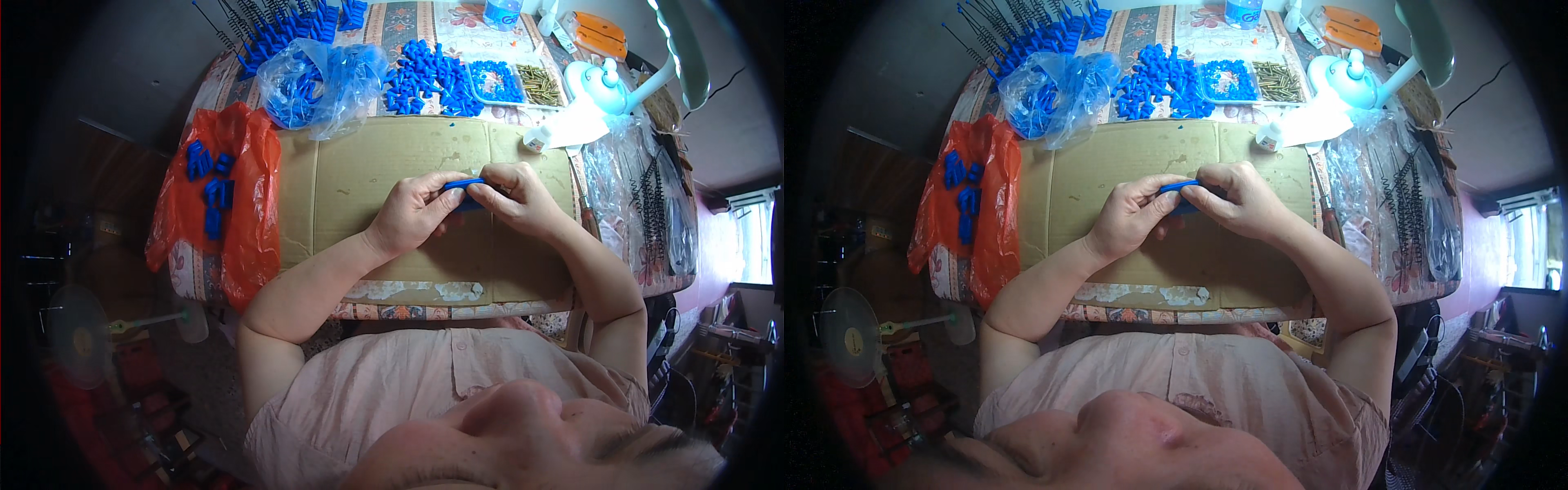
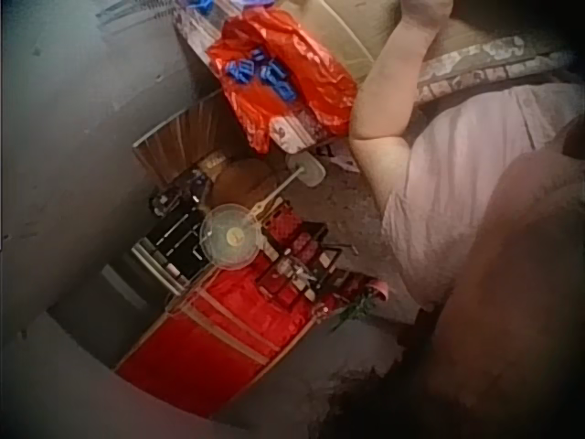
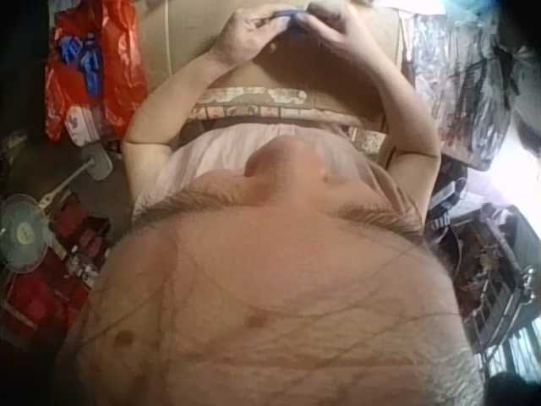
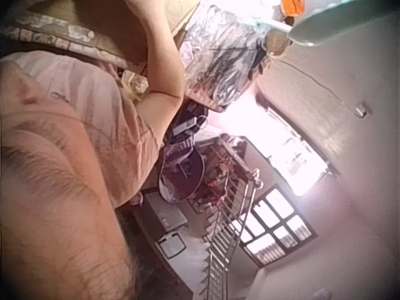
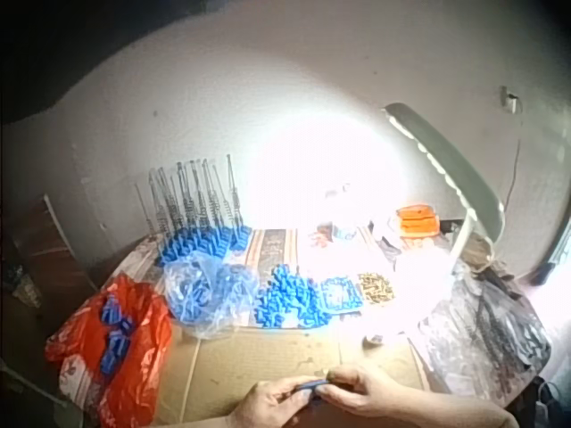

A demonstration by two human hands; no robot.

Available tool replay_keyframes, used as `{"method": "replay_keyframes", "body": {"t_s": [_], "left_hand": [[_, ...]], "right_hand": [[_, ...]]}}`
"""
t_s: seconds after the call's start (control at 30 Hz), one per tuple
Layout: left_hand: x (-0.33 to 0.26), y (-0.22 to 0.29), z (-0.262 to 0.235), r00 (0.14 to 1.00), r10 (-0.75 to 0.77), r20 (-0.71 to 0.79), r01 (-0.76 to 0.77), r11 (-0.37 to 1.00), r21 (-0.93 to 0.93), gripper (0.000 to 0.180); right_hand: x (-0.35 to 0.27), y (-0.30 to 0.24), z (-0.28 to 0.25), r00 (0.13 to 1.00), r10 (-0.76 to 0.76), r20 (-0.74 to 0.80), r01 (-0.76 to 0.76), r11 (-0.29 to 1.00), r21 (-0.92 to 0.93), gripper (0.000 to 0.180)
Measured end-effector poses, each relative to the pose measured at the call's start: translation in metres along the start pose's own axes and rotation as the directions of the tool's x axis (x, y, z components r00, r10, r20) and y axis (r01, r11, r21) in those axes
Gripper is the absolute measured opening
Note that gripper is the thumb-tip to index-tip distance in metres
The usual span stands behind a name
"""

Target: The person aligns two plastic components and presses them together by hand.

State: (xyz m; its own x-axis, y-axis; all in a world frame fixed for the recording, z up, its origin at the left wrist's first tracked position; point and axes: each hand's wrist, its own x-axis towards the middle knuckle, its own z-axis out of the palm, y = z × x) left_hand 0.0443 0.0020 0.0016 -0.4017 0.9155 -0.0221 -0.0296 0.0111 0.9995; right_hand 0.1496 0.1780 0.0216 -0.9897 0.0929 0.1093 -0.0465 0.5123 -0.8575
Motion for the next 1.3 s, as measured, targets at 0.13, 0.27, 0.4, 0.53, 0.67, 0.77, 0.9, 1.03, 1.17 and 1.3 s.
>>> {"method": "replay_keyframes", "body": {"t_s": [0.13,0.27,0.4,0.53,0.67,0.77,0.9,1.03,1.17,1.3], "left_hand": [[-0.0002,-0.0005,-0.0002,1.0,0.002,0.005,-0.002,1.0,-0.009,0.027],[0.0001,-0.0002,-0.0002,1.0,0.0,0.003,0.0,1.0,-0.011,0.027],[-0.0001,-0.0013,-0.0006,1.0,-0.006,-0.002,0.006,1.0,0.001,0.027],[0.0005,-0.0009,-0.0012,1.0,-0.006,0.012,0.006,1.0,0.005,0.028],[0.0002,-0.0013,-0.0006,1.0,-0.006,0.005,0.006,1.0,-0.001,0.028],[0.0005,-0.0017,-0.0008,1.0,-0.01,0.0,0.01,1.0,0.002,0.027],[0.0006,-0.0013,-0.0009,1.0,-0.005,0.002,0.005,1.0,0.005,0.027],[0.0002,-0.001,-0.0002,1.0,-0.015,-0.005,0.015,1.0,0.005,0.028],[0.0004,-0.0016,-0.0008,1.0,-0.009,0.007,0.009,1.0,-0.003,0.028],[-0.0001,-0.0008,-0.0002,1.0,-0.009,0.003,0.009,1.0,-0.008,0.028]], "right_hand": [[-0.0002,0.0008,0.0006,1.0,0.002,-0.003,-0.002,1.0,0.007,0.029],[0.0003,-0.0003,0.0003,1.0,0.001,-0.002,-0.001,1.0,0.007,0.029],[0.0005,-0.0004,0.0003,1.0,-0.007,-0.004,0.007,1.0,0.004,0.029],[0.0002,0.0014,0.0008,1.0,-0.002,-0.004,0.002,1.0,0.0,0.029],[0.0,0.002,0.0011,1.0,-0.009,-0.011,0.01,1.0,0.007,0.03],[0.0005,0.0011,0.0013,1.0,-0.007,-0.01,0.007,1.0,0.017,0.03],[0.0004,0.0022,0.0008,1.0,-0.006,-0.009,0.006,1.0,0.008,0.029],[0.0004,-0.0026,-0.0001,1.0,0.004,-0.001,-0.004,1.0,0.017,0.029],[0.0,-0.001,0.0005,1.0,0.013,-0.002,-0.013,1.0,0.023,0.029],[0.0006,-0.0023,-0.0003,1.0,0.005,0.005,-0.005,1.0,0.019,0.029]]}}
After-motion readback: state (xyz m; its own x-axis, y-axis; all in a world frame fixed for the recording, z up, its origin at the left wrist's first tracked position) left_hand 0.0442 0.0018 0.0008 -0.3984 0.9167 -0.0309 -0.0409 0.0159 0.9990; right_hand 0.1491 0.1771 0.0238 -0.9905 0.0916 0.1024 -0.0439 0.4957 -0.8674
